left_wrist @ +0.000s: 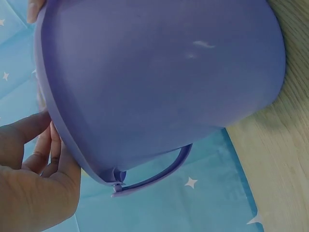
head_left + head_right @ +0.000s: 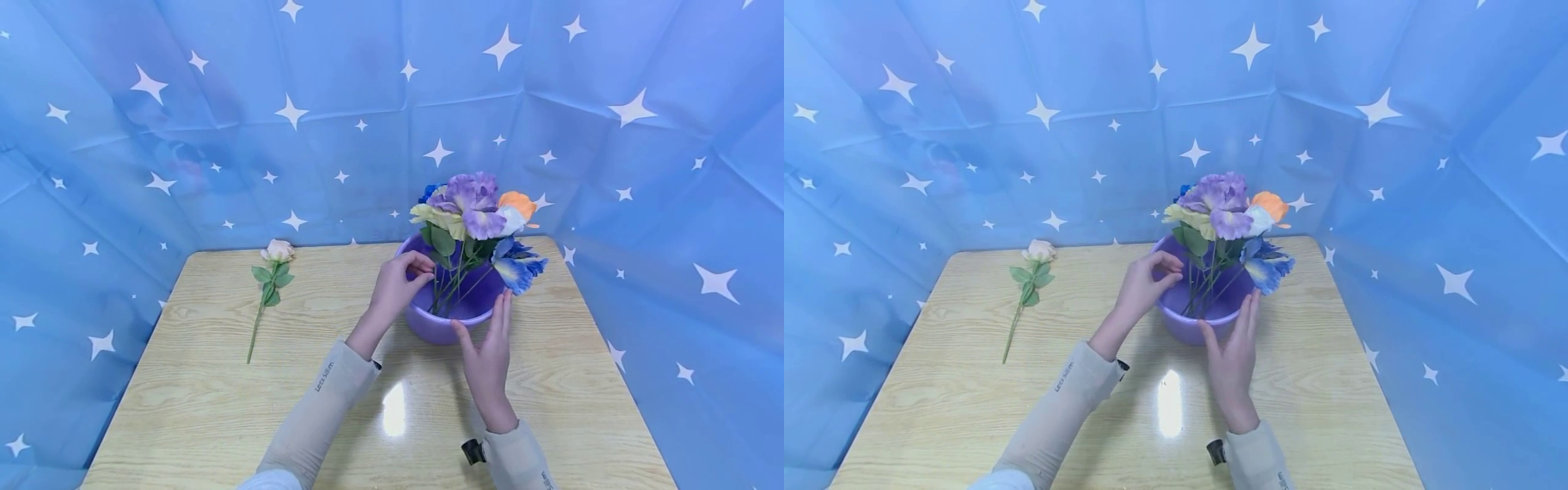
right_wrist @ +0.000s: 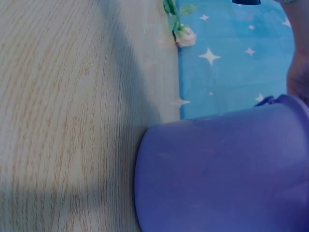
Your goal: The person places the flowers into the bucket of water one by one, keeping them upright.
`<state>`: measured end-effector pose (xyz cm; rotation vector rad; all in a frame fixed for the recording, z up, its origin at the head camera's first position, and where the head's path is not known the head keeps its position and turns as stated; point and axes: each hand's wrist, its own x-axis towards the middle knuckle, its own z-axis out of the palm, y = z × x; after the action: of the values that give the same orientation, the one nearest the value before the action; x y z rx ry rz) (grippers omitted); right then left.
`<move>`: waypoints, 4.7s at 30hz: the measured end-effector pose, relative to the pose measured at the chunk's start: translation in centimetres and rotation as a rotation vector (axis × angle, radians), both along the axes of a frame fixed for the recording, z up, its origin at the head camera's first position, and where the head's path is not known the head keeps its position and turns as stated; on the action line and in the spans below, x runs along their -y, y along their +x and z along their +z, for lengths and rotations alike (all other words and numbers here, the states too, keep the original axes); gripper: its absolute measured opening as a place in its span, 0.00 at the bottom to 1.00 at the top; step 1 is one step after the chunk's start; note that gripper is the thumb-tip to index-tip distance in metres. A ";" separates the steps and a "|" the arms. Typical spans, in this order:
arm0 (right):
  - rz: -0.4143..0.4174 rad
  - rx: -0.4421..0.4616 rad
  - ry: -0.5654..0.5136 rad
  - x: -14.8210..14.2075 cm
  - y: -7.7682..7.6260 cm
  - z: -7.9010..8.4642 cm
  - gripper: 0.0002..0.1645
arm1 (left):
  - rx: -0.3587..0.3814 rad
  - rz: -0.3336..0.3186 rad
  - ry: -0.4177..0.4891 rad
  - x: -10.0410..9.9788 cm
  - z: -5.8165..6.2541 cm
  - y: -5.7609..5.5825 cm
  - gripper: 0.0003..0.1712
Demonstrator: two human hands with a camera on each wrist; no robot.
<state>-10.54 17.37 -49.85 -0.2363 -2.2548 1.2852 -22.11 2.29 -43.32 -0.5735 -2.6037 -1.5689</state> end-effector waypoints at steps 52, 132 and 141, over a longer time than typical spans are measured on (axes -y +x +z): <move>0.006 0.033 -0.030 0.0 0.2 0.5 0.56 | 0.076 0.502 0.102 18.8 -2.4 -3.3 0.12; 0.014 0.025 -0.024 0.0 0.2 0.3 0.56 | 0.552 0.571 0.027 27.7 -10.4 -0.8 0.21; 0.014 0.020 -0.019 0.0 0.2 0.3 0.56 | 0.520 0.488 0.221 25.3 -7.4 -1.0 0.23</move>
<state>-10.32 17.37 -49.50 -0.2422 -2.2656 1.3178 -23.08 -23.06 -50.76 0.5175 -2.5299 -1.9618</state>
